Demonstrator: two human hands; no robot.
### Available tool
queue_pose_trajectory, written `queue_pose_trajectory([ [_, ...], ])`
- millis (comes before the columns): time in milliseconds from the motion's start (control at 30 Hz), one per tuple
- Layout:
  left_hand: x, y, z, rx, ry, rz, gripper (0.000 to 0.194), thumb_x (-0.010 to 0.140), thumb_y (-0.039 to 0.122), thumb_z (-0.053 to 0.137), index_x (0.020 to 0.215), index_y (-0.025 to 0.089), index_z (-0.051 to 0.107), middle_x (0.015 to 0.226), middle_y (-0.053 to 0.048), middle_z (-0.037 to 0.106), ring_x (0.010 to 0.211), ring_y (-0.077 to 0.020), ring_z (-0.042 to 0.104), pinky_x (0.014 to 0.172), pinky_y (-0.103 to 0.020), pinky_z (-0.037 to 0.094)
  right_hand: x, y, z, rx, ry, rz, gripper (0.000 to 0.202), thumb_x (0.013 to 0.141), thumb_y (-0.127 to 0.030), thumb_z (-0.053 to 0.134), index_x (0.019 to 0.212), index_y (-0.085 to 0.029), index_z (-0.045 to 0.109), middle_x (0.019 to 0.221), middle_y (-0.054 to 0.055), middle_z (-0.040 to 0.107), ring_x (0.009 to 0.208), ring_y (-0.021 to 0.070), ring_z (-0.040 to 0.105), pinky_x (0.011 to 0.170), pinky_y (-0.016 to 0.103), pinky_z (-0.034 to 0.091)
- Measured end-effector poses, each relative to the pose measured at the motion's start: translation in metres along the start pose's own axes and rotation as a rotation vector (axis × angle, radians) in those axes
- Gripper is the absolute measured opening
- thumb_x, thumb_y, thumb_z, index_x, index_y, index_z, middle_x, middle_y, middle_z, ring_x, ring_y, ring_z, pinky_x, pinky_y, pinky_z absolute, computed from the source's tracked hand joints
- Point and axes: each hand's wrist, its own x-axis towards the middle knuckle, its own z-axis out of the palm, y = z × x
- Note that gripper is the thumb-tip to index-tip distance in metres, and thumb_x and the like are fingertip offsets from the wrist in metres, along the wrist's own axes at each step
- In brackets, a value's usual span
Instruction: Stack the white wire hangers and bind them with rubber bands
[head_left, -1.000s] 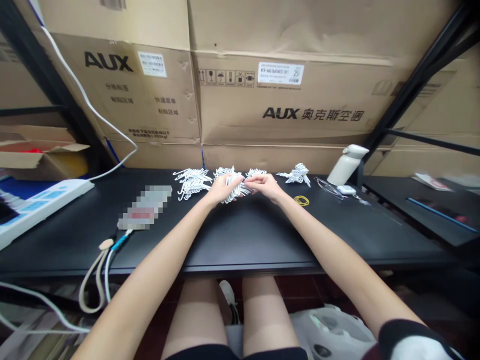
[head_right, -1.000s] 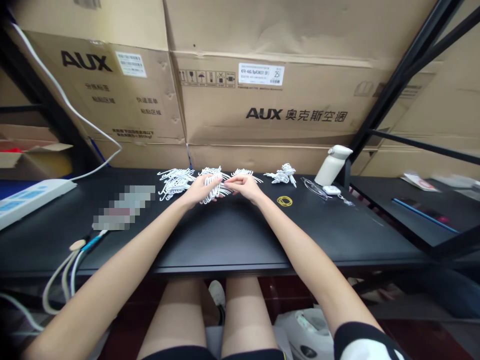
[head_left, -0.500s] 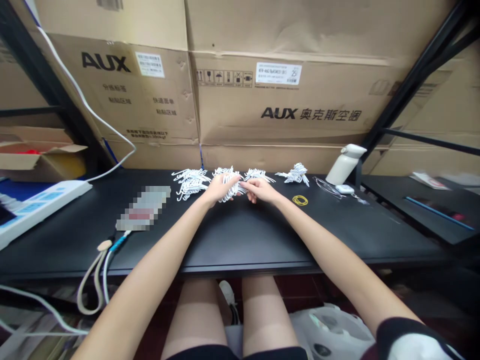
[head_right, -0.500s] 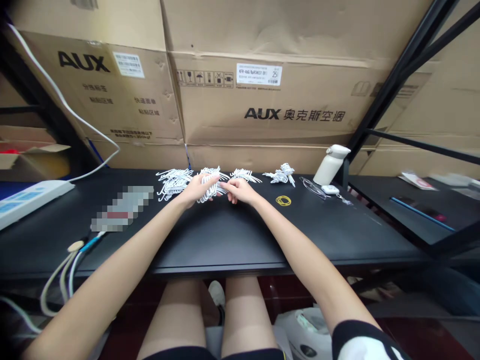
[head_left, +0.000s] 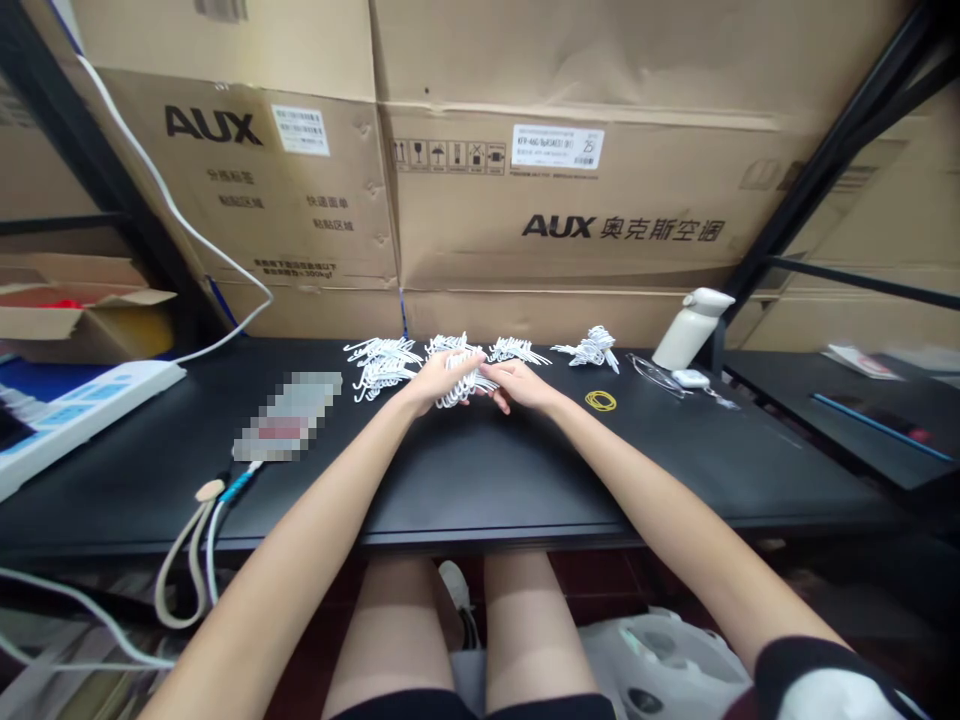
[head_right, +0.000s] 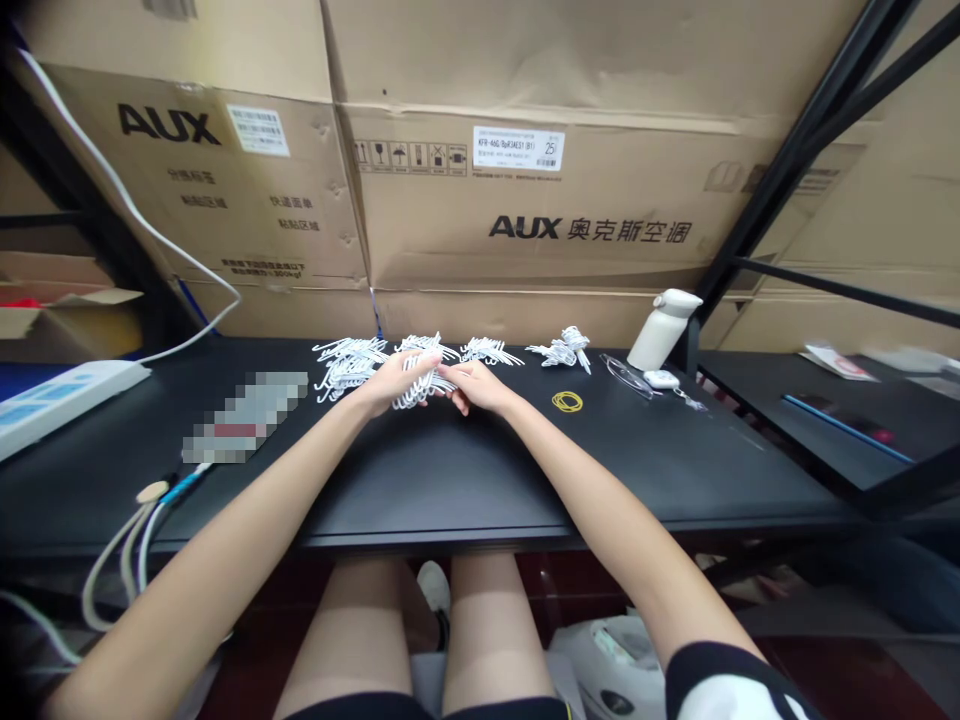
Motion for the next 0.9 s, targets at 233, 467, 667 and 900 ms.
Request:
queue_pose_trajectory([
  [233, -0.0003, 0.0002, 0.0011, 0.022, 0.013, -0.015, 0.033, 0.079, 0.046, 0.065, 0.094, 0.016, 0.061, 0.087, -0.01, 0.071, 0.069, -0.0226, 0.068, 0.044, -0.027, 0.05, -0.0008, -0.002, 0.0029, 0.003, -0.01, 0.046, 0.057, 0.08, -0.071, 0.047, 0.063, -0.017, 0.055, 0.042, -0.003, 0.052, 0.036, 0.0094, 0.048, 0.04, 0.021, 0.038],
  [467, -0.0021, 0.002, 0.0024, 0.031, -0.011, 0.005, 0.031, 0.081, 0.046, 0.063, 0.09, 0.016, 0.06, 0.077, -0.01, 0.069, 0.065, -0.022, 0.067, 0.043, -0.025, 0.048, -0.0001, -0.0013, 0.0029, 0.026, -0.005, 0.053, 0.065, 0.078, -0.076, 0.043, 0.062, -0.016, 0.058, 0.042, 0.0, 0.053, 0.035, 0.0104, 0.049, 0.039, 0.022, 0.04],
  [667, -0.0023, 0.0015, 0.0026, 0.031, -0.018, 0.016, 0.034, 0.081, 0.046, 0.062, 0.101, 0.019, 0.059, 0.074, -0.007, 0.068, 0.063, -0.022, 0.067, 0.042, -0.026, 0.049, -0.0005, -0.0008, 0.0026, 0.034, -0.035, 0.063, 0.065, 0.078, -0.076, 0.043, 0.063, -0.014, 0.06, 0.042, 0.0, 0.054, 0.035, 0.0104, 0.051, 0.038, 0.021, 0.04],
  [900, -0.0007, -0.0014, 0.0027, 0.033, -0.017, 0.002, 0.029, 0.082, 0.044, 0.06, 0.091, 0.017, 0.06, 0.07, -0.007, 0.069, 0.057, -0.0203, 0.066, 0.041, -0.025, 0.047, -0.0014, -0.0018, 0.0065, 0.021, -0.015, 0.09, 0.069, 0.08, -0.077, 0.037, 0.061, -0.015, 0.059, 0.039, 0.001, 0.053, 0.032, 0.0109, 0.049, 0.038, 0.022, 0.041],
])
